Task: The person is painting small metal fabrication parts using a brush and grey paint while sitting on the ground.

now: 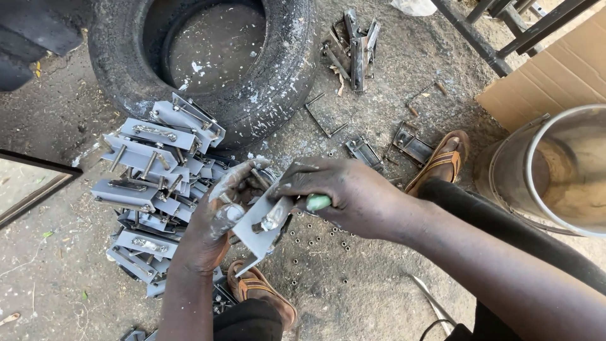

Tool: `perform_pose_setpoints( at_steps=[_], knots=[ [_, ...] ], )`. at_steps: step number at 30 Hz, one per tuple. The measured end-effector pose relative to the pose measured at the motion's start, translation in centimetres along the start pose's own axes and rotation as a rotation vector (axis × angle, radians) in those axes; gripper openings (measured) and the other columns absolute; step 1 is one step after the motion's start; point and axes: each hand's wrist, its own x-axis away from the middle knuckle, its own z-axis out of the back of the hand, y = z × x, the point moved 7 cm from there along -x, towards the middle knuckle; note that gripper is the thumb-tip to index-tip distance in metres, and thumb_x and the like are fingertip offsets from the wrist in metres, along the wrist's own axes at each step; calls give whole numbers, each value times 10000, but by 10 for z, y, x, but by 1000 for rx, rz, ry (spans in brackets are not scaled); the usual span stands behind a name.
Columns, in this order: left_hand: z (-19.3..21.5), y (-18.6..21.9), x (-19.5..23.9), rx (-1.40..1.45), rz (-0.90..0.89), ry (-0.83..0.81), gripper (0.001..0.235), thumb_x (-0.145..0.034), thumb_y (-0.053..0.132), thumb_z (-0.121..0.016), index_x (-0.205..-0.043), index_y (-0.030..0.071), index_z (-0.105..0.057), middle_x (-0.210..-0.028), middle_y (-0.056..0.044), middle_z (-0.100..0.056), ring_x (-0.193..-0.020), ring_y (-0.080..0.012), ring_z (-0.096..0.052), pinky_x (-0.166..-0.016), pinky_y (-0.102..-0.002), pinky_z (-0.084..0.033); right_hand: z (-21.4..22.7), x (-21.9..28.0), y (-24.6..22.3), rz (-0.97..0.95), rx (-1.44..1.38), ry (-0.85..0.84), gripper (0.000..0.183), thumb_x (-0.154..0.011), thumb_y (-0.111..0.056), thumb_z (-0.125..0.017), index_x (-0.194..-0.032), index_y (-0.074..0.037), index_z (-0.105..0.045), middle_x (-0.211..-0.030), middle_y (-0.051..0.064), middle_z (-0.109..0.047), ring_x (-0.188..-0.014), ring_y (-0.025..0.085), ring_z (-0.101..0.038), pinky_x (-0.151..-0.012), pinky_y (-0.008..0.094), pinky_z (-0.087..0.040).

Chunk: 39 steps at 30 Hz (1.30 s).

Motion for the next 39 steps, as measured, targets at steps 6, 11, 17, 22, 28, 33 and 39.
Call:
perform_pose_setpoints(
  at_steps=[6, 11, 17, 22, 28, 33, 39],
  knots=[
    [0, -2, -4, 27, 7, -11, 1261, -407, 533, -828, -1492, -9, -484, -1268, -244, -665, -1169, -353, -649, -966, -472, -535, 2, 3, 0, -51, 65, 30, 448, -819, -40, -742, -1251, -145, -684, -1218, 64, -615, -990, 169, -684, -799, 273, -662],
    [1, -9, -8, 121, -1, 40, 1001, -566, 369, -767, -1439, -48, -512, -1209, -219, -645, -1100, -301, -640, -940, -399, -539, -1, 1, -3, -72, -3, 0, 320, -793, -36, -738, -1102, -117, -751, -1265, 79, -676, -1071, 196, -712, -862, 338, -655],
    [19, -44, -16, 343, 6, 142, 721, -702, 377, -737, -1321, 30, -614, -1218, -223, -686, -1086, -324, -676, -943, -438, -572, -11, 0, 10, -190, -26, -181, 714, -753, -384, -806, -1385, -125, -601, -1411, 85, -528, -1284, 291, -561, -1047, 538, -493],
    [10, -60, -25, 447, -51, 2, 696, -808, 443, -741, -1298, -31, -602, -1115, -221, -716, -912, -308, -726, -753, -378, -625, -19, 2, 33, -462, 151, -255, 992, -703, -339, -898, -1542, -245, -378, -1573, 106, -375, -1225, 345, -608, -946, 507, -590],
    [-16, -51, -21, 157, 163, -59, 788, -897, 588, -497, -1402, -10, -410, -1190, -235, -545, -1065, -379, -631, -880, -458, -602, -11, -1, 29, -498, 30, -257, 691, -861, -226, -791, -1461, -54, -496, -1438, 275, -522, -1373, 480, -481, -1116, 622, -421],
    [-29, -49, -14, -16, 275, -81, 744, -949, 636, -409, -1371, 24, -440, -1156, -193, -567, -1010, -319, -644, -774, -393, -594, -14, 0, 35, -557, -52, -252, 672, -864, -269, -799, -1426, -13, -532, -1426, 266, -553, -1378, 454, -498, -1157, 593, -391],
    [-23, -45, -14, -36, 246, 17, 691, -964, 647, -402, -1295, 44, -471, -1118, -133, -574, -970, -254, -604, -727, -337, -504, -19, 9, 47, -723, -282, -205, 633, -847, -261, -803, -1392, -17, -595, -1360, 253, -631, -1261, 418, -625, -1072, 533, -512]
  ],
)
